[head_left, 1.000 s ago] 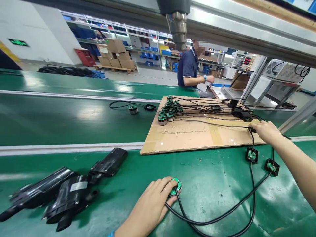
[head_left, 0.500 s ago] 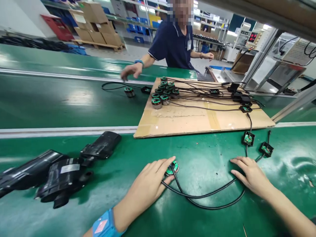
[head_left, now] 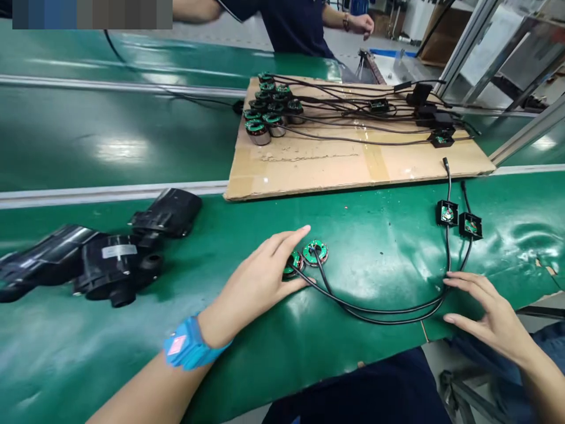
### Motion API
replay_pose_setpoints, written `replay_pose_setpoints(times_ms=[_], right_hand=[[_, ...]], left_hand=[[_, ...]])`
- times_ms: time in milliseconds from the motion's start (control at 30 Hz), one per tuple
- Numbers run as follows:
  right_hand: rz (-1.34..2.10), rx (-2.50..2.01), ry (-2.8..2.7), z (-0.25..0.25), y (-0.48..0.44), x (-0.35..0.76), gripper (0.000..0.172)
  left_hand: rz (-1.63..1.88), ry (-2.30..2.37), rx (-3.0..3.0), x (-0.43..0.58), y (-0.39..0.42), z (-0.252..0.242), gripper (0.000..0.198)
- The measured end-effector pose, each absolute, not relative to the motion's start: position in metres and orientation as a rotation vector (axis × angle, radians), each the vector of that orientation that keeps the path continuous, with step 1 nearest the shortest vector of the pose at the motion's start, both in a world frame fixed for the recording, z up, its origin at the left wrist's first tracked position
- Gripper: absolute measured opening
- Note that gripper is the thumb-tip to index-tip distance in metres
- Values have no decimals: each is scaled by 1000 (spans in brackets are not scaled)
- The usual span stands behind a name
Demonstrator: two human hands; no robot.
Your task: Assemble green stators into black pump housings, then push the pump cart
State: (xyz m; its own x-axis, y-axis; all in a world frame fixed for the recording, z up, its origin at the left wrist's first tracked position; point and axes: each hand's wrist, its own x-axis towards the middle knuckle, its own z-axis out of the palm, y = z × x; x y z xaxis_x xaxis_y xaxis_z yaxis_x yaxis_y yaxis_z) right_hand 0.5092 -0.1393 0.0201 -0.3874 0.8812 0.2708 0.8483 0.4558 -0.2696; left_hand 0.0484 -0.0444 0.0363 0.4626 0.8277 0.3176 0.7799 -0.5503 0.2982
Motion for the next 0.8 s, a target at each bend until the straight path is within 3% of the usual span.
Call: replay_pose_setpoints(times_ms=[200, 400, 500, 567, 800], right_hand=[[45, -1417, -2418, 9, -151, 525, 19], [426, -1433, -2414, 24, -160, 526, 23], [421, -1514, -2196, 27, -155, 521, 17], [284, -1608, -2068, 25, -146, 521, 21], [-260, -2046, -1819, 25, -62, 515, 64]], left_hand=[[589, 1401, 2463, 35, -48, 44, 76], [542, 1320, 2384, 33, -46, 46, 76], [560, 1315, 2377, 28, -44, 42, 81], [581, 1310, 2384, 26, -42, 39, 84], [566, 1320, 2419, 25, -39, 34, 80]])
